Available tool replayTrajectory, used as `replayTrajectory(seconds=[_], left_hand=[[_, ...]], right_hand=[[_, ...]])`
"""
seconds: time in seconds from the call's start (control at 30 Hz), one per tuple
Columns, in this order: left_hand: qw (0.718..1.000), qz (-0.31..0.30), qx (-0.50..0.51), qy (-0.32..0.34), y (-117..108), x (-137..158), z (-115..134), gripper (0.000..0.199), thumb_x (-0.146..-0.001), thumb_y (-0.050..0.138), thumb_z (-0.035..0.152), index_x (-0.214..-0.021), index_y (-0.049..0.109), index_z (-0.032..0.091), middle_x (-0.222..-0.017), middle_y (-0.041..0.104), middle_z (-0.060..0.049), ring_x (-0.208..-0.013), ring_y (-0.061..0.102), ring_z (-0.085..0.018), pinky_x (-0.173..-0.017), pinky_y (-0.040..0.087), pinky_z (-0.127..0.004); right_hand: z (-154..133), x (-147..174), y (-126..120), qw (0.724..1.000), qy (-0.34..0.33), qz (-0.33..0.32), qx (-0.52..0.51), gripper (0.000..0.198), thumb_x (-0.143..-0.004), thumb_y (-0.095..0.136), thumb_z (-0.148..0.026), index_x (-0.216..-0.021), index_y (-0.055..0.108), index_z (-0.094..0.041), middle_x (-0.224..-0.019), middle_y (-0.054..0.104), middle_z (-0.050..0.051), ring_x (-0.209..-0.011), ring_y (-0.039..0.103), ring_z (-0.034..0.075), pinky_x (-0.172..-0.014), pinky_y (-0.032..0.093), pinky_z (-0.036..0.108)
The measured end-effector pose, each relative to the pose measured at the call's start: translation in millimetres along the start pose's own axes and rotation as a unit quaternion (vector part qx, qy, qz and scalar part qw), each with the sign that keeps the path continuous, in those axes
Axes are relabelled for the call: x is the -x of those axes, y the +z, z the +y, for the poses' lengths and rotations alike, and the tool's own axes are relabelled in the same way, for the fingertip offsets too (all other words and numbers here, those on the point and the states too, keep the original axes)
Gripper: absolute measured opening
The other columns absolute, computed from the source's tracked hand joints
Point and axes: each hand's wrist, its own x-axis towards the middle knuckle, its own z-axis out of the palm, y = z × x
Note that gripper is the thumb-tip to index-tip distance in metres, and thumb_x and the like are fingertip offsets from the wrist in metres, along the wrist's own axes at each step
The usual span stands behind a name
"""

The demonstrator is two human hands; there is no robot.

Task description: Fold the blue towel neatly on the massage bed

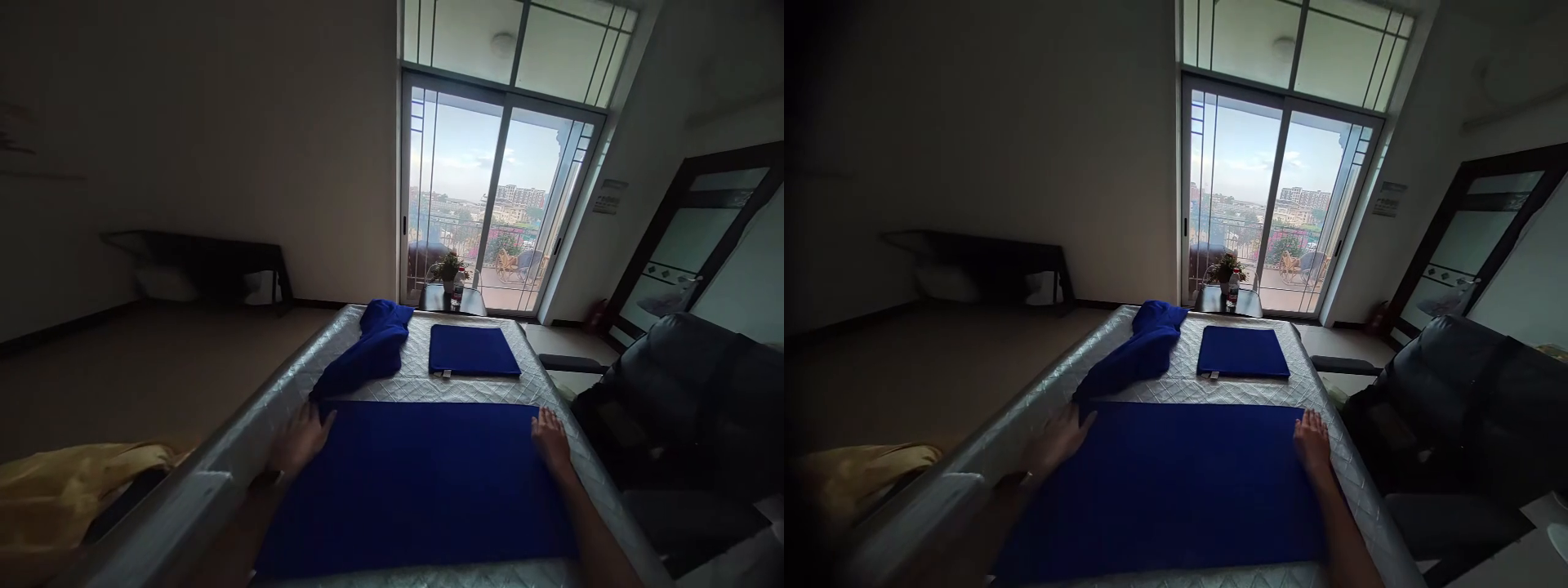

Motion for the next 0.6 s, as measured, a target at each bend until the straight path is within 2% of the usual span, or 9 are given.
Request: replayTrajectory(seconds=[0.07, 0.17, 0.23, 0.33, 0.4, 0.47, 0.6], left_hand=[[0.997, -0.008, 0.020, 0.070, 5.0, 5.3, 26.9, 0.068, -0.093, 0.010, 0.038, -0.132, 0.042, -0.008, -0.139, 0.045, -0.027, -0.134, 0.037, -0.032, -0.111, 0.029, -0.046], [0.978, -0.036, 0.058, 0.195, 18.0, 15.7, 78.1, 0.067, -0.093, 0.009, 0.044, -0.133, 0.048, 0.006, -0.141, 0.047, -0.015, -0.135, 0.038, -0.022, -0.113, 0.031, -0.032], [0.963, -0.055, 0.076, 0.251, 27.3, 22.3, 107.9, 0.067, -0.092, 0.011, 0.049, -0.136, 0.046, 0.011, -0.144, 0.044, -0.012, -0.136, 0.037, -0.020, -0.112, 0.033, -0.029], [0.947, -0.070, 0.096, 0.299, 36.5, 29.0, 130.1, 0.069, -0.091, 0.012, 0.052, -0.140, 0.040, 0.012, -0.146, 0.039, -0.011, -0.137, 0.033, -0.021, -0.113, 0.033, -0.031], [0.946, -0.072, 0.106, 0.298, 37.8, 31.0, 127.8, 0.069, -0.091, 0.013, 0.053, -0.140, 0.039, 0.012, -0.146, 0.038, -0.011, -0.138, 0.032, -0.022, -0.114, 0.032, -0.034], [0.957, -0.068, 0.103, 0.262, 35.1, 32.5, 113.9, 0.068, -0.091, 0.014, 0.053, -0.140, 0.040, 0.013, -0.147, 0.038, -0.010, -0.138, 0.031, -0.023, -0.114, 0.031, -0.036], [0.987, -0.056, 0.041, 0.146, 25.4, 40.0, 60.1, 0.061, -0.095, 0.014, 0.044, -0.137, 0.043, 0.011, -0.145, 0.041, -0.011, -0.136, 0.035, -0.023, -0.113, 0.033, -0.040]], right_hand=[[-30.1, 12.1, 0.0, 0.999, -0.049, 0.001, -0.007, 0.059, -0.089, 0.019, -0.030, -0.141, 0.035, -0.007, -0.149, 0.034, 0.016, -0.142, 0.022, 0.022, -0.117, 0.017, 0.039], [-95.6, 38.4, 10.9, 0.988, -0.152, -0.017, -0.033, 0.055, -0.091, 0.021, -0.034, -0.142, 0.036, -0.019, -0.151, 0.031, 0.003, -0.142, 0.022, 0.017, -0.116, 0.020, 0.034], [-137.7, 57.4, 21.1, 0.968, -0.235, -0.036, -0.085, 0.057, -0.091, 0.019, -0.038, -0.144, 0.029, -0.018, -0.153, 0.024, 0.005, -0.143, 0.021, 0.020, -0.117, 0.019, 0.039], [-175.2, 77.6, 30.7, 0.949, -0.281, -0.066, -0.127, 0.058, -0.092, 0.015, -0.041, -0.147, 0.022, -0.022, -0.154, 0.018, 0.002, -0.144, 0.015, 0.019, -0.117, 0.017, 0.040], [-177.5, 82.3, 30.6, 0.948, -0.276, -0.082, -0.133, 0.060, -0.092, 0.013, -0.045, -0.147, 0.021, -0.022, -0.154, 0.017, 0.001, -0.144, 0.014, 0.019, -0.117, 0.017, 0.041], [-162.5, 80.6, 27.1, 0.952, -0.261, -0.091, -0.131, 0.063, -0.091, 0.013, -0.049, -0.147, 0.020, -0.020, -0.154, 0.017, 0.003, -0.144, 0.015, 0.021, -0.117, 0.017, 0.043], [-92.5, 68.4, 21.7, 0.967, -0.219, -0.083, -0.102, 0.064, -0.091, 0.017, -0.048, -0.146, 0.024, -0.015, -0.154, 0.020, 0.007, -0.144, 0.016, 0.023, -0.117, 0.016, 0.045]])
